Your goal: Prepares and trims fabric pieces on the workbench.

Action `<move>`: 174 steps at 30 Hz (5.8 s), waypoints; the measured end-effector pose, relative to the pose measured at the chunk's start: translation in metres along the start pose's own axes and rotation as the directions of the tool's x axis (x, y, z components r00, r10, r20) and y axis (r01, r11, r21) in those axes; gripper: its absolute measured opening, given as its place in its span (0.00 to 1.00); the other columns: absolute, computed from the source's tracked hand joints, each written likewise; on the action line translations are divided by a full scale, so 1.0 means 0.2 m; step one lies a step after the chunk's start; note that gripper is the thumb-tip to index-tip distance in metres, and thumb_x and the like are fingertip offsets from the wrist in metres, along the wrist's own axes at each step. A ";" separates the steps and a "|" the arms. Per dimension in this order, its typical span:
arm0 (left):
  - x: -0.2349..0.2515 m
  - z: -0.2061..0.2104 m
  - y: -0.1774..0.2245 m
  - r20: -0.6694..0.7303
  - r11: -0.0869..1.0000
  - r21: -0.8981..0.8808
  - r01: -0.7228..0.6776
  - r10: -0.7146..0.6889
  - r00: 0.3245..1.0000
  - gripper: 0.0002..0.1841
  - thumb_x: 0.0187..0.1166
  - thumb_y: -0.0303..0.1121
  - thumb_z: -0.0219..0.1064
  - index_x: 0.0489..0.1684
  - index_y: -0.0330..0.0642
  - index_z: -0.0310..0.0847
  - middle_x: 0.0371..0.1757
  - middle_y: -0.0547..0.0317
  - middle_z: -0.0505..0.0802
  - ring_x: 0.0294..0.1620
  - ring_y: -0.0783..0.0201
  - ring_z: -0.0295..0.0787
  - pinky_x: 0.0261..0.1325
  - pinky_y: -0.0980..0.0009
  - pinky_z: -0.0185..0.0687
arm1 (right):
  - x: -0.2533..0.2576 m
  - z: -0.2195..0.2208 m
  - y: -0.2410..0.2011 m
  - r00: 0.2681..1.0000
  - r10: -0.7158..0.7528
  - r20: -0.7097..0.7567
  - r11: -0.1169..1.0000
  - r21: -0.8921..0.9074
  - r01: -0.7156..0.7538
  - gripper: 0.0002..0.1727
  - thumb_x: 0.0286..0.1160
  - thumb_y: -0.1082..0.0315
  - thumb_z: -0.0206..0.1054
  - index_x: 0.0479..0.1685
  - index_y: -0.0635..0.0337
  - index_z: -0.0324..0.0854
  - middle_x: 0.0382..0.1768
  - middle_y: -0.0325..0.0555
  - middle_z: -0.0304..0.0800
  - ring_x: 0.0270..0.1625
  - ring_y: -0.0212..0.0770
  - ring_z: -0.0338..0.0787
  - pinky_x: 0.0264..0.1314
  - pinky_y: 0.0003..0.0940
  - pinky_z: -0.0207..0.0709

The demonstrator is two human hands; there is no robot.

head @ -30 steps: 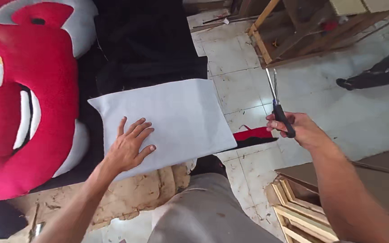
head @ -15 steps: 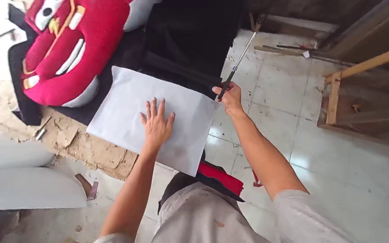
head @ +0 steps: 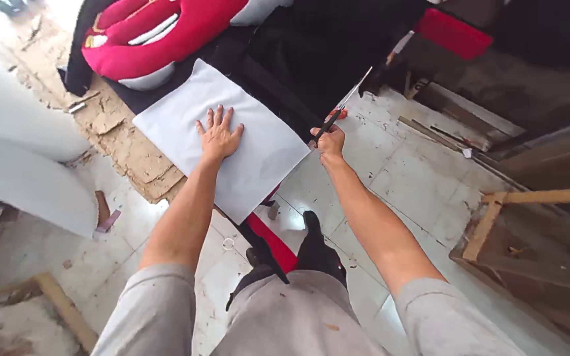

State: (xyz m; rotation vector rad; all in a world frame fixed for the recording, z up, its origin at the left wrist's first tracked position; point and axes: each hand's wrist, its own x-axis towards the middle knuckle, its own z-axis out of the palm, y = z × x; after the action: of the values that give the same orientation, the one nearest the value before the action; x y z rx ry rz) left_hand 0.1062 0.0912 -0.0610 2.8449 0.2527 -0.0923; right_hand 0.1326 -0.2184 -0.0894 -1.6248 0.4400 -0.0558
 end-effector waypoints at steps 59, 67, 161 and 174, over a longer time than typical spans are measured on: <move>-0.33 0.48 1.30 0.355 -0.533 -0.834 -0.144 -0.717 0.600 0.20 0.84 0.30 0.69 0.66 0.23 0.74 0.50 0.38 0.92 0.46 0.54 0.94 0.53 0.61 0.93 | 0.04 -0.56 -0.25 0.303 0.507 0.807 0.860 -0.495 -0.121 0.22 0.91 0.51 0.57 0.35 0.60 0.81 0.15 0.37 0.80 0.11 0.29 0.79 0.06 0.21 0.66; -0.34 0.50 1.27 0.373 -0.566 -0.816 -0.120 -0.674 0.638 0.19 0.89 0.38 0.62 0.62 0.26 0.79 0.46 0.42 0.94 0.45 0.56 0.93 0.52 0.60 0.91 | 0.02 -0.45 -0.32 0.346 0.521 0.780 0.846 -0.525 -0.091 0.20 0.89 0.53 0.60 0.33 0.60 0.81 0.14 0.37 0.80 0.10 0.28 0.76 0.06 0.20 0.63; -0.44 0.55 1.21 0.264 -0.758 -0.648 -0.069 -0.309 0.914 0.27 0.98 0.38 0.34 0.78 0.25 0.66 0.74 0.39 0.86 0.74 0.53 0.86 0.79 0.62 0.78 | 0.32 0.55 -0.60 0.285 0.470 0.836 0.875 -0.483 -0.027 0.26 0.89 0.44 0.56 0.32 0.56 0.79 0.15 0.33 0.77 0.11 0.25 0.74 0.08 0.17 0.61; -0.44 0.62 1.25 0.285 -0.760 -0.644 -0.086 -0.343 0.895 0.25 0.98 0.37 0.36 0.78 0.26 0.66 0.74 0.39 0.86 0.75 0.52 0.86 0.79 0.61 0.78 | 0.44 0.99 -0.70 0.292 0.366 0.884 0.924 -0.382 -0.001 0.24 0.85 0.40 0.59 0.36 0.53 0.80 0.20 0.33 0.77 0.11 0.23 0.70 0.08 0.16 0.60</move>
State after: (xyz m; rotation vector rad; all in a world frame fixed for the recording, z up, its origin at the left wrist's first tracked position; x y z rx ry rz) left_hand 0.0603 -0.1935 -0.1032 0.3643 0.5494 0.3215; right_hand 0.3077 -0.0530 0.0036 -1.5841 -0.3518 1.2144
